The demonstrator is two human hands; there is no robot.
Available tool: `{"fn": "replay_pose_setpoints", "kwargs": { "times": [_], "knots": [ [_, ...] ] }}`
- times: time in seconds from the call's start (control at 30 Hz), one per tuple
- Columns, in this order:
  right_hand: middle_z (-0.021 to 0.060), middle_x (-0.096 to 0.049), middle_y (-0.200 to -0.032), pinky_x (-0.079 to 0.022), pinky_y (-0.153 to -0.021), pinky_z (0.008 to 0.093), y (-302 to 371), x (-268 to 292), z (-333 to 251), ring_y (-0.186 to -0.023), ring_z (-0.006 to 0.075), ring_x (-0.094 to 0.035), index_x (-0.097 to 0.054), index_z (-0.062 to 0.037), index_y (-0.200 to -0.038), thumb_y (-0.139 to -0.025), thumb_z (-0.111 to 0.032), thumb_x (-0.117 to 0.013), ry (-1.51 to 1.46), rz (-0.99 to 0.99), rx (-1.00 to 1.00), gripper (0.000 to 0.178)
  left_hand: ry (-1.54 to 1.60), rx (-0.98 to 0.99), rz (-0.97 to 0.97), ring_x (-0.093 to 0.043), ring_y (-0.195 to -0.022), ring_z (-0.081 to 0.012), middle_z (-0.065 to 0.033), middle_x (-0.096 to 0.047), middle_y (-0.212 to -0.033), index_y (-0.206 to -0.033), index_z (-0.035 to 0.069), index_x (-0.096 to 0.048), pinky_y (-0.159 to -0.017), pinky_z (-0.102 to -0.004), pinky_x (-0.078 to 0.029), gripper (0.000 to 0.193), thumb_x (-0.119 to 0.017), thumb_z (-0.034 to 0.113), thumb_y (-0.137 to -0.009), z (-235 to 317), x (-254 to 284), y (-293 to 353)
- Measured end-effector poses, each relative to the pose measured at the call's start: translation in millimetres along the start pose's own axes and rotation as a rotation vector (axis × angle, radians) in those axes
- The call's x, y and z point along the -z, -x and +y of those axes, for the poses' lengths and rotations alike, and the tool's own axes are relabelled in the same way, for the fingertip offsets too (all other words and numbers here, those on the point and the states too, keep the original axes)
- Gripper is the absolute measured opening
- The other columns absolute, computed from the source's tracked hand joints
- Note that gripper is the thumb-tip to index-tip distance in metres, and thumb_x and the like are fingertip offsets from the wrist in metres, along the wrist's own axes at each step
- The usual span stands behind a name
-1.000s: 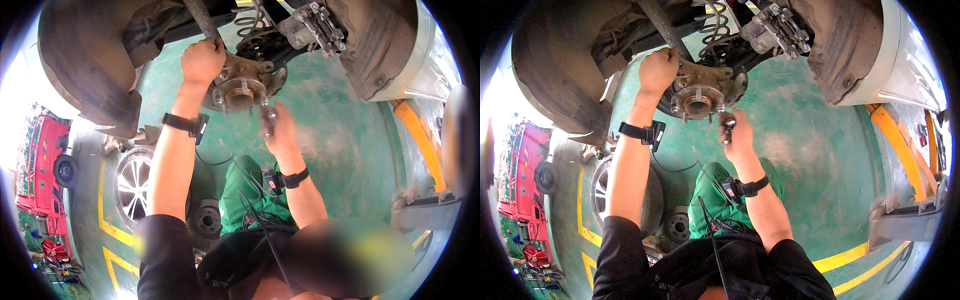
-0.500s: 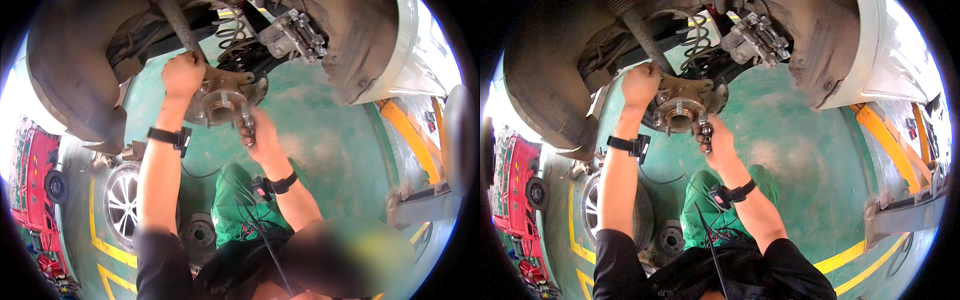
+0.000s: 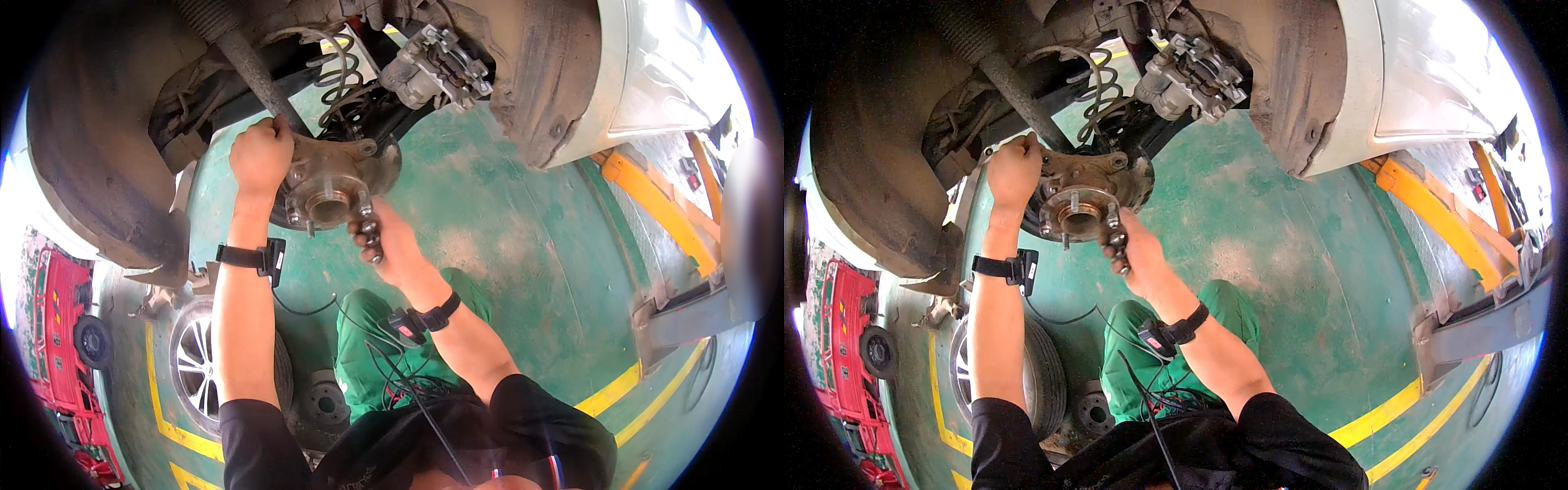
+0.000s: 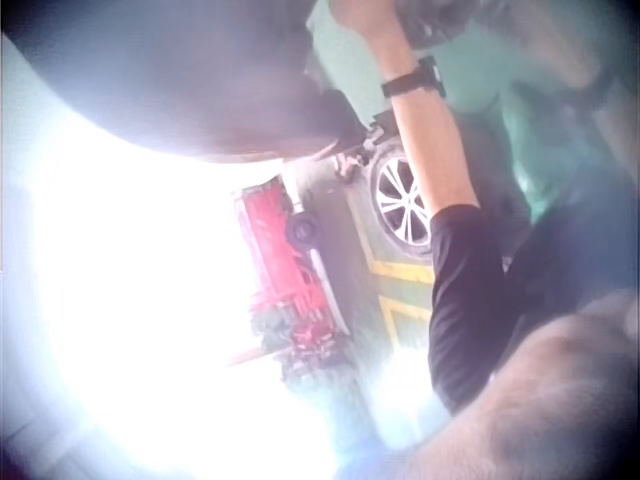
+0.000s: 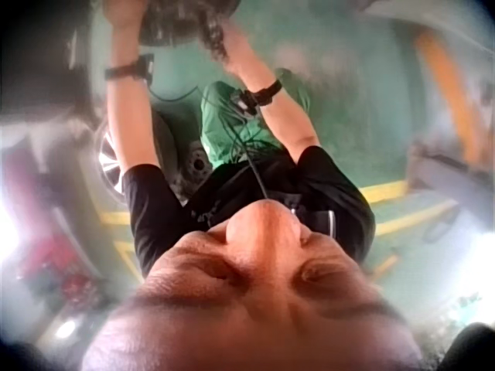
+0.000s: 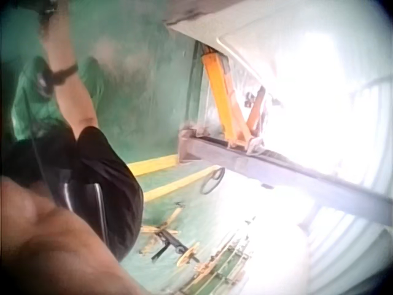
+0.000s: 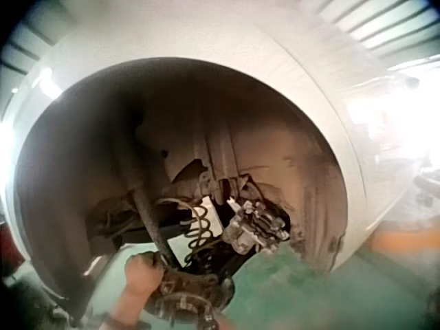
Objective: The person aligns a wheel hub assembly onto a vehicle's axle. They insert several bolts into the back of the assembly by hand and then use a socket wrench to tighten them.
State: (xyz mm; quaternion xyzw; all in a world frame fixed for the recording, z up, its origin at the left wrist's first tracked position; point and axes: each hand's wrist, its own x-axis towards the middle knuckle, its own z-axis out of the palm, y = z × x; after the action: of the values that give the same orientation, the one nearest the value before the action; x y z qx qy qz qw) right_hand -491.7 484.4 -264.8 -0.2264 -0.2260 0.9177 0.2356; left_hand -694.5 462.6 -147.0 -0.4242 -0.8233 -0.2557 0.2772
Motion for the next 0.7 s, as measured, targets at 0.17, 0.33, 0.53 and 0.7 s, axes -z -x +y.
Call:
{"fn": "replay_pose_setpoints", "kwargs": {
  "times": [0.17,0.33,0.53,0.7],
  "knots": [
    [0.0005,-0.056,-0.078,-0.032,-0.044,0.0179,-8,7,4,-0.062,0.0063,-0.047,-0.058,-0.0081,-0.092,-0.097,-0.041,-0.052,-0.076,-0.029,0.011,0.034,0.013,-0.003,0.021,-0.064,-0.069,-0.0416,-0.0202,-0.065,-0.069,-0.071,0.004,-0.068,-0.065,-0.0500,-0.051,0.038,-0.055,0.034,-0.091,0,-1,1],
    [0.0001,-0.056,-0.079,-0.031,-0.043,0.0166,-7,7,4,-0.062,0.0054,-0.046,-0.057,-0.0098,-0.096,-0.098,-0.041,-0.052,-0.126,-0.154,-0.039,0.032,0.021,0.010,0.016,-0.065,-0.069,-0.0410,-0.0201,-0.066,-0.069,-0.071,0.004,-0.068,-0.065,-0.0491,-0.052,0.037,-0.056,0.033,-0.091,0,0,3],
    [0.0001,-0.056,-0.079,-0.031,-0.043,0.0166,-7,9,2,-0.062,0.0056,-0.046,-0.056,-0.0109,-0.098,-0.098,-0.042,-0.051,-0.074,0.057,0.050,0.032,-0.004,-0.009,0.045,-0.065,-0.068,-0.0403,-0.0195,-0.066,-0.069,-0.071,0.005,-0.069,-0.064,-0.0486,-0.052,0.034,-0.057,0.031,-0.089,1,1,3],
    [0.0008,-0.058,-0.078,-0.032,-0.043,0.0178,-5,-1,-1,-0.063,0.0064,-0.049,-0.058,-0.0079,-0.091,-0.097,-0.042,-0.054,-0.058,-0.127,-0.038,0.035,0.001,0.022,0.043,-0.065,-0.066,-0.0403,-0.0192,-0.065,-0.067,-0.069,0.005,-0.068,-0.062,-0.0486,-0.053,0.030,-0.059,0.028,-0.087,4,-2,1]
  ]
}}
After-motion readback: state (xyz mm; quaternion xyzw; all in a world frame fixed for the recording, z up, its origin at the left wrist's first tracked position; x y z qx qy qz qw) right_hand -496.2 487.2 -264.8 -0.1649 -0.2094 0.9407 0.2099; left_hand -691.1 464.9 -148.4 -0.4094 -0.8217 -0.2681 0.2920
